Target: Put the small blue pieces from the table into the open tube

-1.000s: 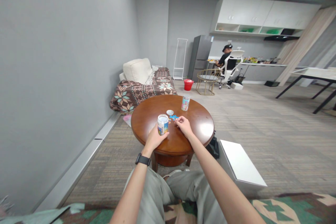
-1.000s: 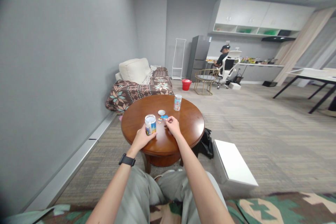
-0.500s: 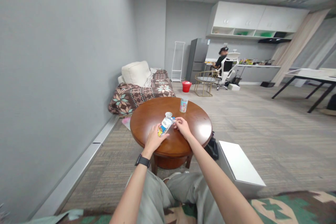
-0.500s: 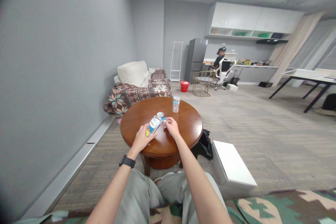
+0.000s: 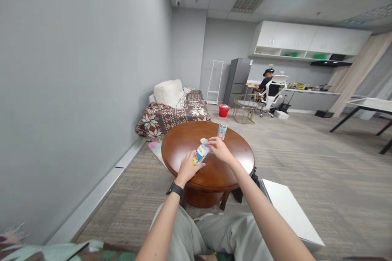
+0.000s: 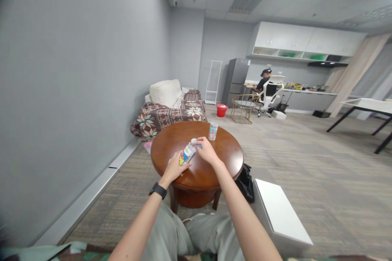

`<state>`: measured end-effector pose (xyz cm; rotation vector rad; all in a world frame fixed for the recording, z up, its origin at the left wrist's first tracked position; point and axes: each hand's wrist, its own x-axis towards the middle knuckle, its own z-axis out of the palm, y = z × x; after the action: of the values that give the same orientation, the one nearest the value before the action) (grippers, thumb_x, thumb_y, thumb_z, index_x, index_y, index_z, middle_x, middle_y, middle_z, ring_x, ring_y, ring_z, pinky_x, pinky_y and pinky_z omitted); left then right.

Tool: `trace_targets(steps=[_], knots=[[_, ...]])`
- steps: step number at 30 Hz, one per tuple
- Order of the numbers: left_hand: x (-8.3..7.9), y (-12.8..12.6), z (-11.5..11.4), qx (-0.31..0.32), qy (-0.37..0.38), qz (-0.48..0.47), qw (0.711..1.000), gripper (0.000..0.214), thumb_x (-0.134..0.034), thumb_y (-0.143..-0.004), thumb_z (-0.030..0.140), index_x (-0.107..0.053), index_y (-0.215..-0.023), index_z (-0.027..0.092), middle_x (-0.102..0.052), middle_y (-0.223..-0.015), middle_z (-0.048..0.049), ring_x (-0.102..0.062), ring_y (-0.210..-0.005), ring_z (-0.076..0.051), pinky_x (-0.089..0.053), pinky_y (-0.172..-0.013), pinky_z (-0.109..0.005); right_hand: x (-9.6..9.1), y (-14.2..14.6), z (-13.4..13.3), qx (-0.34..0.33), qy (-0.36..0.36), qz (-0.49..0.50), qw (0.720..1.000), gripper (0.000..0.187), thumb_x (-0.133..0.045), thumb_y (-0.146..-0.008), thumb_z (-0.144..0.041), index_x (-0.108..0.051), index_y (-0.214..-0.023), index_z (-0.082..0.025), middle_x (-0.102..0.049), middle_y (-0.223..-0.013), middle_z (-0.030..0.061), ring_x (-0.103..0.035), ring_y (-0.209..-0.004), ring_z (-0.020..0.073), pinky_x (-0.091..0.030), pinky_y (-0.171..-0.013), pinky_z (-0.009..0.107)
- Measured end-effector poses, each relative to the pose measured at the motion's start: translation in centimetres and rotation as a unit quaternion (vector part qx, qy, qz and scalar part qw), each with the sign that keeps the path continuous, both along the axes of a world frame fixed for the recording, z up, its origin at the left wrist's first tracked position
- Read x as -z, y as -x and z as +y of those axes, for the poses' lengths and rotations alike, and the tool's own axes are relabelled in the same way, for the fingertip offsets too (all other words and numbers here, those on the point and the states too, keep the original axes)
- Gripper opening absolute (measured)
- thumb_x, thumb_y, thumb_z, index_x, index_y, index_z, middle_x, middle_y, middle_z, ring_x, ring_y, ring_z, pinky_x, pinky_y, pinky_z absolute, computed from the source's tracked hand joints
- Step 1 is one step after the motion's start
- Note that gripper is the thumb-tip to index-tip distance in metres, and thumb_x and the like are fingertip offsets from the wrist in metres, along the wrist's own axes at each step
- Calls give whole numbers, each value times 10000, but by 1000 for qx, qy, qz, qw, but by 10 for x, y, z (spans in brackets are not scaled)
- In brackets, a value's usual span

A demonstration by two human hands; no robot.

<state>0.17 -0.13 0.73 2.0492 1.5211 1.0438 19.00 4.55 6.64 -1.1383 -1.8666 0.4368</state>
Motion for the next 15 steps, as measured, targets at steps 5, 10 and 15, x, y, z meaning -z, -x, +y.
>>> trace_targets(steps=[5, 10, 15], knots=[[1, 0, -2, -5, 20, -35, 999, 457, -751, -729, 398, -525, -1079, 211, -684, -1044, -58, -651, -981, -249, -457, -806, -310, 20, -8, 3, 63, -41, 7, 997, 331, -398, -880, -179, -717, -965, -207, -632, -1020, 78, -601, -996, 195, -462, -968, 368], [4, -1, -2, -20, 7, -26, 999, 419, -721, -762, 398, -513, -1070, 207, -683, -1073, -82, -653, -1010, -257, -457, -821, -312, 59, -5, -1, 113, 37, -174, 978, 395, -504, -791, -108, -646, -1155, -166, -581, -1193, 149, -576, -1122, 249, -450, -985, 373], [6, -3, -1, -49, 2, -27, 998, 411, -688, -794, 381, -499, -1107, 193, -675, -1099, -110, -647, -1052, -266, -459, -848, -322, 79, 13, 3, 118, 81, -222, 965, 565, -537, -795, -132, -504, -1355, -202, -464, -1400, 175, -509, -1261, 289, -462, -983, 415]])
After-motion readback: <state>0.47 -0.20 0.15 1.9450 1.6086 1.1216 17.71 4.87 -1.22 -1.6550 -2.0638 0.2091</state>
